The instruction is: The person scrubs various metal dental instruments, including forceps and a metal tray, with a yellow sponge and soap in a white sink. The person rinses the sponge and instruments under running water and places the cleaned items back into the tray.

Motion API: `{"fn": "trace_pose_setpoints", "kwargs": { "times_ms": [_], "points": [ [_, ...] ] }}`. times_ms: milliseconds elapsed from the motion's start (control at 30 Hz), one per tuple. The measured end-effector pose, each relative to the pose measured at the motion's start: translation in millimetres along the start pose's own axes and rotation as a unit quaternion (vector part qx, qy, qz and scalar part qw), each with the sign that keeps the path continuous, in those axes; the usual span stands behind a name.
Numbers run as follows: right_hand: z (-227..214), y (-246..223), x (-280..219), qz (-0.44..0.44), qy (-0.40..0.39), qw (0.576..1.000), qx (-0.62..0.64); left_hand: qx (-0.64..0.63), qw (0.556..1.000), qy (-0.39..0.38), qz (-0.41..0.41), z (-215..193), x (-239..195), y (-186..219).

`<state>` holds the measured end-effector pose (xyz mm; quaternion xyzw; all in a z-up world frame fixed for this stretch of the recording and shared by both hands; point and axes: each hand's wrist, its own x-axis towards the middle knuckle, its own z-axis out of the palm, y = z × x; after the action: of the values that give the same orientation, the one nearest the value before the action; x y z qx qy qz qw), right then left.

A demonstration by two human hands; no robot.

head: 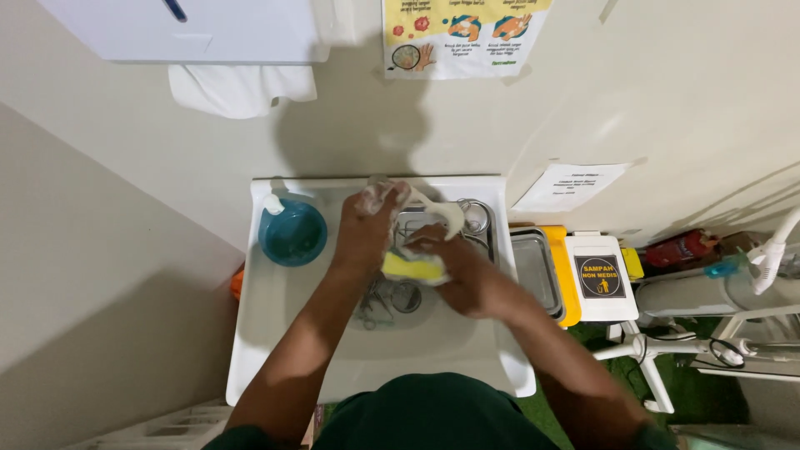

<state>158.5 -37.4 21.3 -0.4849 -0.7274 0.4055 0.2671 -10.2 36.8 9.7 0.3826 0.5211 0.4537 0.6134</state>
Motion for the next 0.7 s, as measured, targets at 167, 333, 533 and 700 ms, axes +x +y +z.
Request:
{"fn": "trace_pose_setpoints", "kwargs": {
  "times_ms": [167, 333, 533, 700],
  "points": [
    [4, 17, 1, -0.106, 0.136, 0.985, -0.014, 0.008, 0.997, -0.052, 0.056, 5, 1, 19],
    [37, 2, 1, -0.004, 0.389, 0.919, -0.069, -0.109, 0.993, -0.021, 0.046, 13, 10, 6],
    [26, 12, 5, -0.202, 0.239, 0.941, -0.127, -0.161, 0.987, -0.025, 0.013, 11, 6, 11],
    [6, 36, 1, -0.202, 0.067, 0.976, 0.046, 0.159, 0.983, -0.031, 0.086, 8, 10, 4]
  ]
}}
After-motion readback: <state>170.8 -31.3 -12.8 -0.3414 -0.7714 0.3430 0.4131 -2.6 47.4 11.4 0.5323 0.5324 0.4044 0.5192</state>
